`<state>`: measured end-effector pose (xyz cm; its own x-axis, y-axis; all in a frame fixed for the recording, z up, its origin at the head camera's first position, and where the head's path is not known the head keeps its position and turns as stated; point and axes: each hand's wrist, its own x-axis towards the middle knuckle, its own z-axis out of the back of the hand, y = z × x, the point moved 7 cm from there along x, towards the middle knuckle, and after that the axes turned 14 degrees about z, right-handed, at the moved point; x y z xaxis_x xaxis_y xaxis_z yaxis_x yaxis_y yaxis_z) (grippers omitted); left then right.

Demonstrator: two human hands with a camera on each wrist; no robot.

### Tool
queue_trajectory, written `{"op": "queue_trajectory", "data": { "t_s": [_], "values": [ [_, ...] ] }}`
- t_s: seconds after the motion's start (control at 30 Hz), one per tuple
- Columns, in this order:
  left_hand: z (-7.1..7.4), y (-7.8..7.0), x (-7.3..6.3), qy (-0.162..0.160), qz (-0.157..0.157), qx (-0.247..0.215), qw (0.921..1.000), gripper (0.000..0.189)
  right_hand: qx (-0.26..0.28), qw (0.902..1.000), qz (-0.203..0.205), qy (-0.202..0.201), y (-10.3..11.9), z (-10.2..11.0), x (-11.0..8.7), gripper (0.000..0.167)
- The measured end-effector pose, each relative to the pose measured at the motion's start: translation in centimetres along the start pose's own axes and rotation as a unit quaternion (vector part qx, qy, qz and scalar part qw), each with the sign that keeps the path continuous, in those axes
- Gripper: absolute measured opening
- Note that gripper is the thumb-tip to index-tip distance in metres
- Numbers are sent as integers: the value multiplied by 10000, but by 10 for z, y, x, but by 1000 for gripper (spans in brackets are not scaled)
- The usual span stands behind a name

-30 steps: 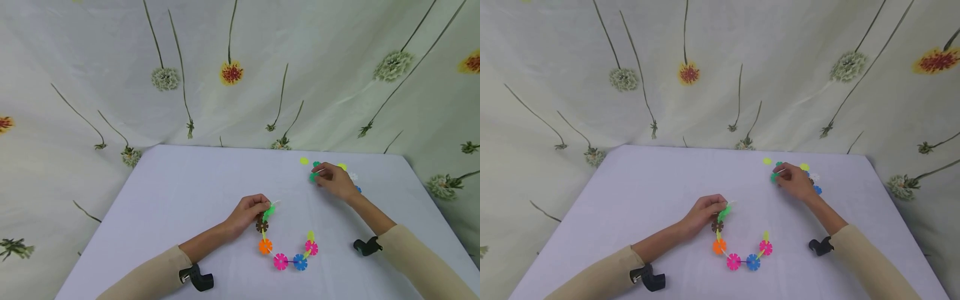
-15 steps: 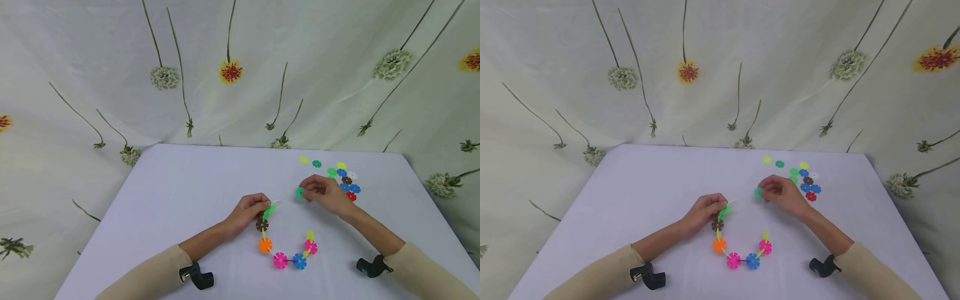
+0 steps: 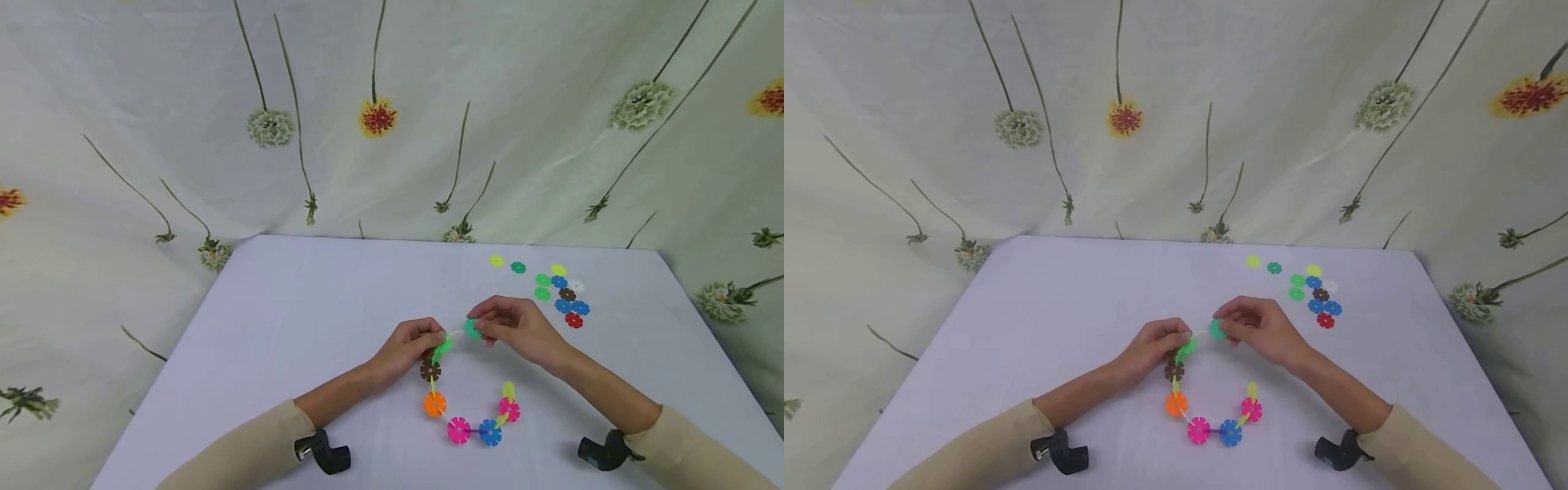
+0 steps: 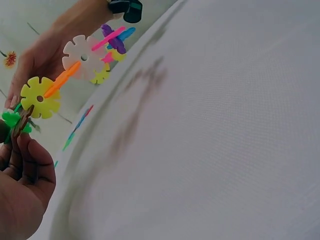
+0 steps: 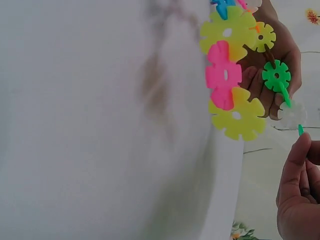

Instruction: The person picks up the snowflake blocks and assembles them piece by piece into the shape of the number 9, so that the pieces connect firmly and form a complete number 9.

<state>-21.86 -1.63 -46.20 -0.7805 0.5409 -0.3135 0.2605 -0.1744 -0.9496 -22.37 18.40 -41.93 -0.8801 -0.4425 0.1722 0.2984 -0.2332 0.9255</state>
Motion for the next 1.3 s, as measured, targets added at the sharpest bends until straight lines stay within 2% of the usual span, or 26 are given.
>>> {"op": "queue_trajectory", "data": {
  "t_s": [0.2,0.3,0.47,0.63,0.77,0.93,1.07,1.2,1.3],
  "values": [
    [-2,-1,-1,147,-40,-11,9999,25,-148,9997,144,117,3,-8,-1,22],
    [-2,-2,-1,99,-58,71,9999,24,-206,9995,240,88,4,-8,-1,20],
    [-3,-4,1,-70,-212,423,9989,22,-272,9990,344,25,5,-7,-3,17],
    [-6,-6,3,18,-436,710,9965,22,-303,9980,546,67,10,-8,-3,19],
    [-6,-12,3,163,-561,821,9949,19,9,9982,599,-3,14,-4,-1,27],
    [-13,-29,4,206,-892,1137,9893,15,397,9975,493,-329,14,7,0,25],
    [-18,-41,5,177,-1188,1131,9863,14,514,9973,450,-265,13,9,-1,24],
    [-18,-43,6,-3,-1346,1047,9854,14,629,9972,384,-143,12,6,-3,27],
    [-14,-41,6,-222,-1318,993,9860,15,707,9968,329,-194,12,9,-6,28]
  ]
}}
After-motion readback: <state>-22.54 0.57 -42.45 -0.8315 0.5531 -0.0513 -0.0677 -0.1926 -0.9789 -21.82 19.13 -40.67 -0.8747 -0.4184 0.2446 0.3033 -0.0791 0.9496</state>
